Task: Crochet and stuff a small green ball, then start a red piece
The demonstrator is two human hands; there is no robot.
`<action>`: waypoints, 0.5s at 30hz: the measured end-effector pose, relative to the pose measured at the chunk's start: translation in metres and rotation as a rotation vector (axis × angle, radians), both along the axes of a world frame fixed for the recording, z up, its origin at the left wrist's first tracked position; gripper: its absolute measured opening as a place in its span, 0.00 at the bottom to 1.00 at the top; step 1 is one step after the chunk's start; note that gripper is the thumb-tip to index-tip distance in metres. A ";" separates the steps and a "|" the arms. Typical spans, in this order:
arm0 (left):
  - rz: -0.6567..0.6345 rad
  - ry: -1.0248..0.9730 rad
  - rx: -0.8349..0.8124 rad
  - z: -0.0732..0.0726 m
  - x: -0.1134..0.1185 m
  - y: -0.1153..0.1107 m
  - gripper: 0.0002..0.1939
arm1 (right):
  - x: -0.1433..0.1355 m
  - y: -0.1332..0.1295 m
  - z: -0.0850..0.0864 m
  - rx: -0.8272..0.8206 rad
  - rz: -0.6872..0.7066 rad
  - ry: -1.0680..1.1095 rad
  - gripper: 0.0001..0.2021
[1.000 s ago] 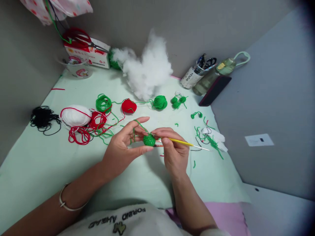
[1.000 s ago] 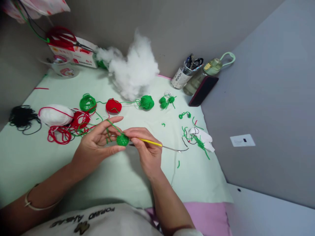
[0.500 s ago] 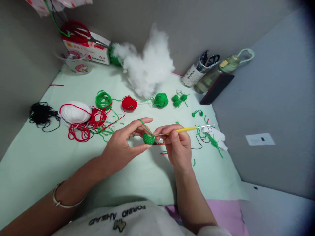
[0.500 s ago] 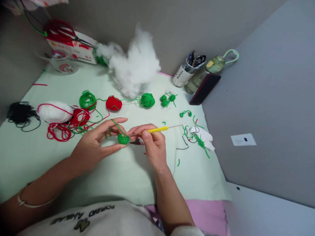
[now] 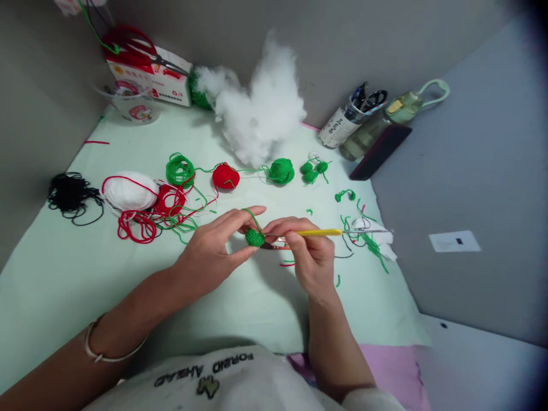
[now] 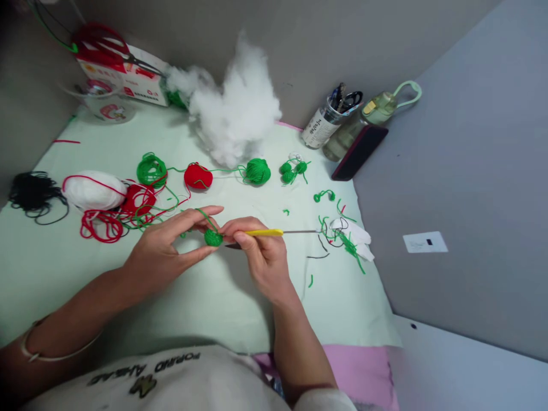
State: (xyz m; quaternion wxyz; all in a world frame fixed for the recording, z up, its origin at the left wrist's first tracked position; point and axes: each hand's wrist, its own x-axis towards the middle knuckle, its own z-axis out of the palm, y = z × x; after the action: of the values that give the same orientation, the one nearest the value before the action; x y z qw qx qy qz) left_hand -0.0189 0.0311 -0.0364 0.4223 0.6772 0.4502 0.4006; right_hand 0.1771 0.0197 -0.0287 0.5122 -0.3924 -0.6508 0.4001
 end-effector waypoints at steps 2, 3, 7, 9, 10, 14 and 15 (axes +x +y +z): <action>-0.005 0.033 0.013 -0.002 -0.001 0.000 0.17 | 0.000 0.000 -0.001 0.052 -0.002 -0.097 0.10; -0.002 0.047 0.015 -0.002 0.000 0.000 0.17 | -0.001 0.000 -0.003 0.084 -0.006 -0.153 0.09; 0.060 0.016 -0.002 0.000 0.003 -0.001 0.19 | -0.005 -0.002 -0.010 0.305 -0.054 -0.323 0.10; 0.091 -0.065 -0.075 0.002 0.005 -0.003 0.21 | -0.007 -0.005 -0.011 0.422 -0.109 -0.372 0.12; 0.098 -0.117 -0.125 0.003 0.007 -0.004 0.23 | -0.008 -0.006 -0.012 0.469 -0.141 -0.396 0.13; 0.119 -0.305 -0.260 0.007 0.010 -0.012 0.24 | -0.010 -0.014 -0.015 0.559 -0.256 -0.489 0.20; 0.124 -0.335 -0.272 0.008 0.011 -0.014 0.24 | -0.010 -0.015 -0.017 0.563 -0.275 -0.496 0.22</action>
State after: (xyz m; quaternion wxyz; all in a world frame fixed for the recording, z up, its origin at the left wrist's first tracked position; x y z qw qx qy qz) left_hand -0.0076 0.0173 -0.0286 0.5529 0.5091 0.4645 0.4683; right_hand 0.1670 0.0043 -0.0458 0.4756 -0.4050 -0.7804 0.0270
